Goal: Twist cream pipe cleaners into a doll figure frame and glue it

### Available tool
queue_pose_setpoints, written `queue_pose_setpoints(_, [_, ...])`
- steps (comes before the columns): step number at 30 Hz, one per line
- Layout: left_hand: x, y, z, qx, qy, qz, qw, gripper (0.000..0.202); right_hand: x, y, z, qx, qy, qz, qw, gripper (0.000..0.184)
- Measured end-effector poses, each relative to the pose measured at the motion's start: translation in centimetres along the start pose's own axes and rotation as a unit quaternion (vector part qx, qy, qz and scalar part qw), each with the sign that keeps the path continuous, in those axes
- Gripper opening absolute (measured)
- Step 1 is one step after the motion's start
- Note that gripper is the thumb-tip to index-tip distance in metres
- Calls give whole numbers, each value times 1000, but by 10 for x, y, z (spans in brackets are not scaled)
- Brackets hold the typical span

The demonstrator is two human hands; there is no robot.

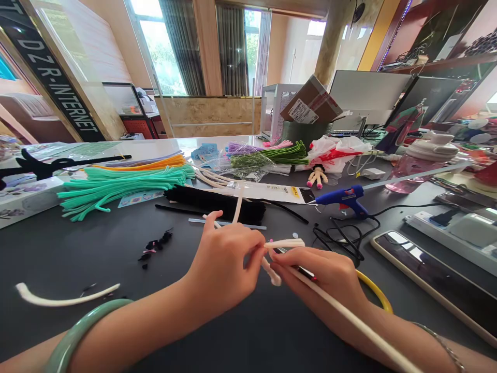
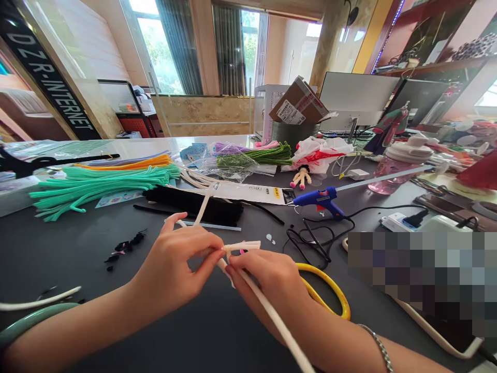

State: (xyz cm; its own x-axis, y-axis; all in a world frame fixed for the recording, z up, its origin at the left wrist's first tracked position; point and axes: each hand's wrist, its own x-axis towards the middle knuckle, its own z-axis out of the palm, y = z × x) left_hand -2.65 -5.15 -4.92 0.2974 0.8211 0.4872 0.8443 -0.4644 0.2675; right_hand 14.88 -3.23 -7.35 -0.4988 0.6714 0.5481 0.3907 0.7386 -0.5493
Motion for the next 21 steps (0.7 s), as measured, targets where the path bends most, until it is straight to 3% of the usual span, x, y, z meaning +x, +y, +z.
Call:
queue_pose_setpoints(2, [-1, -1, -1, 44, -12, 50, 998, 23, -1, 2, -4, -74, 4, -80, 994, 29])
queue_pose_setpoints(5, [-2, 0, -5, 94, -34, 111, 989, 24, 1, 1, -12, -129, 9, -117, 985, 30])
queue_pose_setpoints(8, [0, 1, -14, 109, -78, 169, 977, 21, 7, 1, -18, -80, -10, -59, 995, 27])
queue_pose_setpoints(11, [5, 0, -26, 47, -132, 192, 971, 19, 14, 3, -21, 81, -52, 83, 992, 19])
queue_pose_setpoints(15, [11, -3, -33, -83, -164, 163, 969, 18, 21, 8, -19, 291, -105, 240, 920, 14])
queue_pose_setpoints(18, [12, -4, -28, -189, -183, 100, 960, 14, 21, 11, -12, 391, -118, 299, 863, 17])
queue_pose_setpoints(21, [12, -3, -19, -259, -168, 25, 951, 9, 18, 14, -6, 464, -102, 342, 811, 22])
